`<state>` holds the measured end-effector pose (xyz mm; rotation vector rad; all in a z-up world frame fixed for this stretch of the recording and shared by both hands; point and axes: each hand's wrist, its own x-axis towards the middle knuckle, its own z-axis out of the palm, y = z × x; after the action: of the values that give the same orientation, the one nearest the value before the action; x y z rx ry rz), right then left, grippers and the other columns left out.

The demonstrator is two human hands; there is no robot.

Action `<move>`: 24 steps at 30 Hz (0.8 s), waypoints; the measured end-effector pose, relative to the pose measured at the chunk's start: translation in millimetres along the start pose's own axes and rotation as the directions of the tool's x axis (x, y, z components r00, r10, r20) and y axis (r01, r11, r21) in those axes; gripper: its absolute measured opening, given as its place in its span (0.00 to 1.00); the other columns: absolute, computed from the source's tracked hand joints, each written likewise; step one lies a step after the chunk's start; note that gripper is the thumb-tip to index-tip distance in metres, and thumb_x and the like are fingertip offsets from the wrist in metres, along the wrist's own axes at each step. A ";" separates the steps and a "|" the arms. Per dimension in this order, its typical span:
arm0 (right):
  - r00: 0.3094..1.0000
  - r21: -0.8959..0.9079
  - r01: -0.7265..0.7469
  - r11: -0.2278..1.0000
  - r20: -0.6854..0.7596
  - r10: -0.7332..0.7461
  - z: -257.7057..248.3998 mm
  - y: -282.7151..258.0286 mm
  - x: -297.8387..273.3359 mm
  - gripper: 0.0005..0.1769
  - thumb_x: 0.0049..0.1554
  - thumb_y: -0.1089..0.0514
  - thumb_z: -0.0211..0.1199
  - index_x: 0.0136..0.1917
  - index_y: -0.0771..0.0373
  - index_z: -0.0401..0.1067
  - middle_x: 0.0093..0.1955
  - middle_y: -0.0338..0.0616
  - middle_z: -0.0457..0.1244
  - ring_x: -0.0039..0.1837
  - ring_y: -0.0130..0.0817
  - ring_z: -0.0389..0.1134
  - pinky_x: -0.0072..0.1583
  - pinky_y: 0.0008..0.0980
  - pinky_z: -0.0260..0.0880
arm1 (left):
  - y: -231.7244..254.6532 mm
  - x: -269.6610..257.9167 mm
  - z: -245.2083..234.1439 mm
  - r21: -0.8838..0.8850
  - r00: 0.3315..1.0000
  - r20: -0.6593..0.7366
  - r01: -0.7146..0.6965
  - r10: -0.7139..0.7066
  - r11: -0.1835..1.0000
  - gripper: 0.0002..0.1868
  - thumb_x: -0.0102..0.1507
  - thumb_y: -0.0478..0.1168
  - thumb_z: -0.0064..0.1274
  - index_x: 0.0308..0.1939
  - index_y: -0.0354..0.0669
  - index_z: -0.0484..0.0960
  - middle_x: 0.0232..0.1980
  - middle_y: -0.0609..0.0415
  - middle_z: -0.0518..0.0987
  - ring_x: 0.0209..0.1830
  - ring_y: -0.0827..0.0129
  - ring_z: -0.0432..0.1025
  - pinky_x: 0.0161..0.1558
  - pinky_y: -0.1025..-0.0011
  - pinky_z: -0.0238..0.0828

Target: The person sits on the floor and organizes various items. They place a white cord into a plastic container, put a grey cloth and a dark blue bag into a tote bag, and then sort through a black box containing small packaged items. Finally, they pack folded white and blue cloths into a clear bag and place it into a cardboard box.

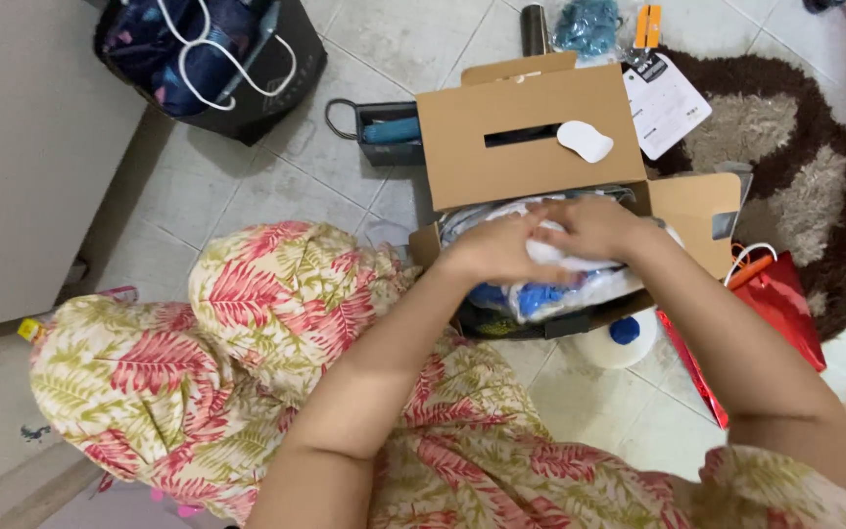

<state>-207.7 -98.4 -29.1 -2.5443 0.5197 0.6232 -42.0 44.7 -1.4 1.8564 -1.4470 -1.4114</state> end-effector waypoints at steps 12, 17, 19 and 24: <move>0.955 0.055 -0.117 0.992 -0.269 0.128 58.3 85.7 32.3 0.19 0.55 0.60 0.58 0.59 0.64 0.77 0.55 0.63 0.70 0.58 0.56 0.73 0.60 0.46 0.74 | 14.7 -8.6 21.3 0.325 0.987 0.112 0.072 -0.114 0.943 0.71 0.36 0.58 0.78 0.72 0.31 0.54 0.75 0.37 0.61 0.69 0.36 0.63 0.60 0.38 0.67; 0.972 -0.230 -0.213 0.950 0.050 0.230 20.3 40.2 42.6 0.14 0.59 0.61 0.54 0.52 0.65 0.78 0.53 0.59 0.70 0.57 0.55 0.73 0.59 0.49 0.74 | 27.3 -10.5 12.7 0.335 0.976 0.161 0.084 -0.145 0.939 0.66 0.37 0.57 0.76 0.71 0.33 0.59 0.74 0.40 0.65 0.69 0.40 0.65 0.62 0.40 0.69; 0.975 0.003 -0.221 0.975 0.010 0.221 16.1 38.2 47.3 0.16 0.63 0.54 0.53 0.53 0.66 0.76 0.49 0.63 0.68 0.53 0.61 0.69 0.56 0.54 0.69 | 38.1 -13.1 12.4 0.401 0.975 0.142 0.100 -0.170 0.911 0.70 0.39 0.58 0.76 0.74 0.30 0.53 0.76 0.37 0.61 0.71 0.38 0.62 0.66 0.38 0.63; 0.961 -0.591 0.204 0.780 -0.031 -0.275 45.2 54.7 64.2 0.16 0.54 0.58 0.57 0.53 0.67 0.75 0.45 0.55 0.70 0.51 0.49 0.74 0.52 0.44 0.76 | 68.7 -39.9 45.7 0.703 0.998 0.009 0.032 -0.054 0.711 0.68 0.47 0.61 0.70 0.77 0.34 0.46 0.78 0.27 0.49 0.75 0.27 0.50 0.64 0.25 0.49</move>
<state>-194.8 -135.5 -116.3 -3.1755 0.0141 0.6099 -113.6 65.1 52.0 2.3090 -2.1883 -0.9467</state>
